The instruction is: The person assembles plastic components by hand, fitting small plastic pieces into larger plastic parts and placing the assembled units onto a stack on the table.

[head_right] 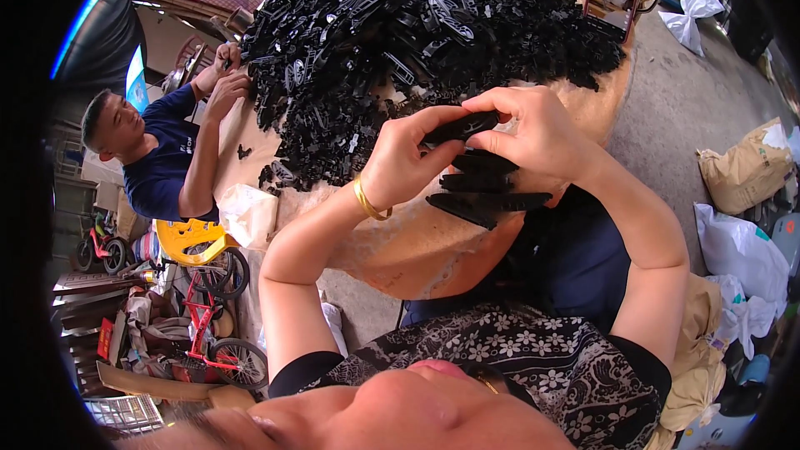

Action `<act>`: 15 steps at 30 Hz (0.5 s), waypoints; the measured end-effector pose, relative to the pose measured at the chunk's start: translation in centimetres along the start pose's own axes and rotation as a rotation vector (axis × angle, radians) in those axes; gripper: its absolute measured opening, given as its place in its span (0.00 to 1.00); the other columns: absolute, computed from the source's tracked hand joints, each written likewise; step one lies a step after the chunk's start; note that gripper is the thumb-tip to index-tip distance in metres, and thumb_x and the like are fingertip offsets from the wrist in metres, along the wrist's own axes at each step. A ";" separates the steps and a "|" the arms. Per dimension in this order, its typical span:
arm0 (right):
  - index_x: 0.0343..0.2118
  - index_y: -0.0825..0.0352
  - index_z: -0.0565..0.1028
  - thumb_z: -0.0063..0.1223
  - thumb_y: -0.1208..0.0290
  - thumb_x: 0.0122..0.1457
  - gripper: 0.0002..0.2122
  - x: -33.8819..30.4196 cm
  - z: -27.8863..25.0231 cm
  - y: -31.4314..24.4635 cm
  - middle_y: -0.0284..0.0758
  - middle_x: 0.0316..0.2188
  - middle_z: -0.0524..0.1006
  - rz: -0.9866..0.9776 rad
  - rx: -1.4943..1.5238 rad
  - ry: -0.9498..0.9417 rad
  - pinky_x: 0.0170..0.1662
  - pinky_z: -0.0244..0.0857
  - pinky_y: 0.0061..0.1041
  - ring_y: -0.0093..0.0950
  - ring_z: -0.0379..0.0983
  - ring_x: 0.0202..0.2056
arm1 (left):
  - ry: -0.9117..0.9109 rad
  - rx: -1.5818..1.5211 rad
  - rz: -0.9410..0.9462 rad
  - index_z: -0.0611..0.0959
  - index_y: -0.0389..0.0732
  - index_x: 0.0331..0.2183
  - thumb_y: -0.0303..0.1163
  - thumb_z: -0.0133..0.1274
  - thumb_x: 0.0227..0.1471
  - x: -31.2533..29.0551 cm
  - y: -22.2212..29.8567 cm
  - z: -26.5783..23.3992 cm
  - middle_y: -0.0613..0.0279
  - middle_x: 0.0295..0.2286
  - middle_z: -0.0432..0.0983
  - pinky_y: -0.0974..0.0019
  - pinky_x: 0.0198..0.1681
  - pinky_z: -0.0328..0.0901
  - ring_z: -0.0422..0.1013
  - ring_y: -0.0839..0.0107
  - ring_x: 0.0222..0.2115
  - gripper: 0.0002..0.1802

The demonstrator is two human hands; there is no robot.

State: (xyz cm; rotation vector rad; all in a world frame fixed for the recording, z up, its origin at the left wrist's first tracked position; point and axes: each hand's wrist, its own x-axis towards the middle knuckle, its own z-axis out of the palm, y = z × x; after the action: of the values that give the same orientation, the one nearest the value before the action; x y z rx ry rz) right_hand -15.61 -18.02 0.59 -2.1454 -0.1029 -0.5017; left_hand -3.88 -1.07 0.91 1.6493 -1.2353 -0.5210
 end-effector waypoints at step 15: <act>0.32 0.66 0.79 0.59 0.69 0.49 0.09 1.1 -1.8 3.3 0.35 0.24 0.76 0.084 -0.004 -0.255 0.29 0.65 0.21 0.20 0.71 0.25 | 0.021 0.879 0.239 0.76 0.42 0.45 0.19 0.47 0.43 4.5 -6.6 -6.8 0.56 0.45 0.70 0.59 0.54 0.58 0.61 0.55 0.51 0.23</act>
State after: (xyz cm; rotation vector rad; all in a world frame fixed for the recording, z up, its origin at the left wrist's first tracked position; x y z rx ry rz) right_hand -14.38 -21.55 -0.57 -2.1993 -0.1530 -0.1777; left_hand 6.40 -2.07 -1.01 2.1464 -1.7532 0.2440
